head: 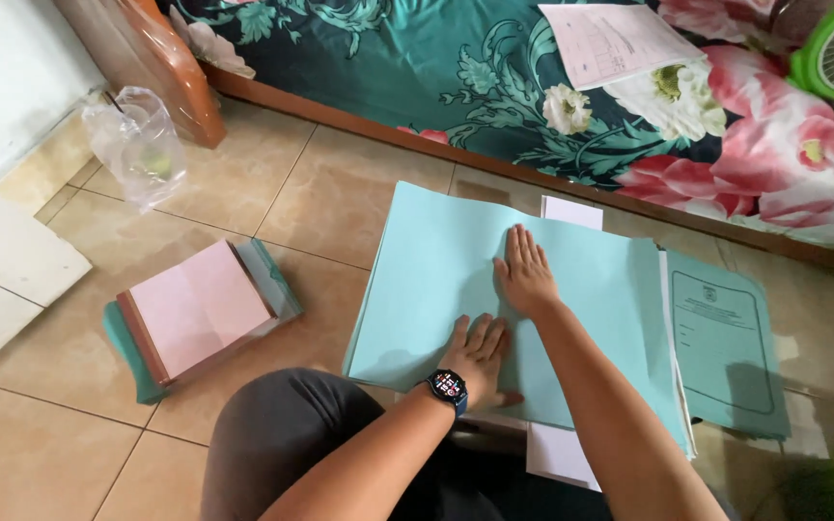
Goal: Folding large light blue sheets of paper and placing them into green file folders while sitting on the floor.
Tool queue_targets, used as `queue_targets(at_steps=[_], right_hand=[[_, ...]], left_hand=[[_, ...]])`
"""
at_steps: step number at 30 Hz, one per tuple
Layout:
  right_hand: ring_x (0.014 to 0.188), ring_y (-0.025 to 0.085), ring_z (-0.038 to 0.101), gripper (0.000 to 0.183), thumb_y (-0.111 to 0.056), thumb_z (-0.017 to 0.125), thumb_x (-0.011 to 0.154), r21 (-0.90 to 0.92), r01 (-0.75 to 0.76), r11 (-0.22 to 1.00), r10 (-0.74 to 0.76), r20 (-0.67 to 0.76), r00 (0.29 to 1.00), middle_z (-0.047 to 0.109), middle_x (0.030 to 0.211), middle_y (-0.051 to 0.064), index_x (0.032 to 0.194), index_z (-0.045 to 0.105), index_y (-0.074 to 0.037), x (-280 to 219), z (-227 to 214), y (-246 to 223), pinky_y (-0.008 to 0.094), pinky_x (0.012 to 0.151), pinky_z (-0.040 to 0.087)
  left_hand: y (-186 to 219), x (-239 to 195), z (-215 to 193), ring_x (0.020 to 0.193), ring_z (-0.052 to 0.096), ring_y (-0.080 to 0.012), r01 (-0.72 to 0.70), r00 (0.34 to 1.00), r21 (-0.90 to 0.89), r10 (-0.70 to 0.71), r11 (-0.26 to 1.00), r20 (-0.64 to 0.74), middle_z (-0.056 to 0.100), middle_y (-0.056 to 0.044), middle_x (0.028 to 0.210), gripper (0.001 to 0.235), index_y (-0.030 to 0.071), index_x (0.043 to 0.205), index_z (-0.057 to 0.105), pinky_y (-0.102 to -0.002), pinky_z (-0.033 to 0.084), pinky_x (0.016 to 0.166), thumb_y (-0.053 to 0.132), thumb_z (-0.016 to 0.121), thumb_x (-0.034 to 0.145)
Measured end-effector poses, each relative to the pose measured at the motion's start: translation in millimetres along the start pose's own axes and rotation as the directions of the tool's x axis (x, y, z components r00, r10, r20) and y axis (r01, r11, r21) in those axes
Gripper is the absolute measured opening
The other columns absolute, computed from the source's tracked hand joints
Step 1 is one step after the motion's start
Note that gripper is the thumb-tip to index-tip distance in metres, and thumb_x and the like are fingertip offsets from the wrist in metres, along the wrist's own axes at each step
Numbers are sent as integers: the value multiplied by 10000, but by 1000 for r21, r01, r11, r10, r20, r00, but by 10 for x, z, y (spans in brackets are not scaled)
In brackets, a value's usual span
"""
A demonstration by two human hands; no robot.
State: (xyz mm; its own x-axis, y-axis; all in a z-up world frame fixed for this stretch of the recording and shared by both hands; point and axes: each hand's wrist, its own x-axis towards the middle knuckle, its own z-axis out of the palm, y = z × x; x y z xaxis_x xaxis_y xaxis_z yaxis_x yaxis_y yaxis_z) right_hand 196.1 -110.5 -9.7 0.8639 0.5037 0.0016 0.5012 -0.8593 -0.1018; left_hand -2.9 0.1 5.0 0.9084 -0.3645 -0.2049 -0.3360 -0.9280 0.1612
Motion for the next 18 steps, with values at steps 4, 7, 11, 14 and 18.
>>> queue_targets(at_steps=[4, 7, 11, 14, 18], right_hand=[[1608, 282, 86, 680, -488, 160, 1118, 44, -16, 999, 16, -2, 1000, 126, 1740, 121, 1676, 141, -101, 338, -65, 59, 442, 1300, 94], [1607, 279, 112, 652, -433, 211, 1113, 57, -19, 998, 21, -35, 999, 153, 1739, 113, 1672, 181, -99, 218, -170, 17, 445, 1300, 103], [1606, 246, 83, 658, -435, 207, 1104, -22, 55, 998, -54, 15, 998, 87, 1748, 67, 1683, 77, -152, -297, -197, -13, 427, 1297, 90], [1602, 231, 97, 688, -481, 242, 1083, -90, 93, 992, -86, 72, 994, 96, 1746, 46, 1680, 88, -175, -809, -212, 24, 415, 1294, 101], [1599, 201, 72, 781, -618, 287, 1030, -130, 109, 985, -87, 168, 982, 74, 1743, 1, 1677, 81, -233, -1434, -241, 208, 409, 1292, 86]], left_hand=[[-13, -80, -178, 1573, -2, -348, -19, 998, -43, 22, 999, 55, 67, -148, 1705, 1032, 40, 1611, 80, -578, -129, 1243, 787, 166, 904], [-15, -40, -192, 1571, -48, -354, -32, 995, -23, 33, 999, 89, 36, -142, 1708, 1045, 44, 1613, 53, -585, -148, 1235, 799, 160, 898], [12, -38, -99, 1570, -7, -330, 23, 999, -33, -22, 999, 26, 47, -128, 1704, 874, 44, 1604, 127, -578, -78, 1258, 662, 195, 990], [59, -111, -95, 1568, 32, -330, 37, 998, -47, -39, 998, -48, 99, -127, 1698, 727, 44, 1597, 173, -574, -42, 1256, 528, 178, 1054], [88, -136, -62, 1568, 70, -328, 45, 993, -12, -46, 999, -106, 147, -129, 1696, 653, 45, 1597, 206, -573, -18, 1247, 431, 190, 1070]])
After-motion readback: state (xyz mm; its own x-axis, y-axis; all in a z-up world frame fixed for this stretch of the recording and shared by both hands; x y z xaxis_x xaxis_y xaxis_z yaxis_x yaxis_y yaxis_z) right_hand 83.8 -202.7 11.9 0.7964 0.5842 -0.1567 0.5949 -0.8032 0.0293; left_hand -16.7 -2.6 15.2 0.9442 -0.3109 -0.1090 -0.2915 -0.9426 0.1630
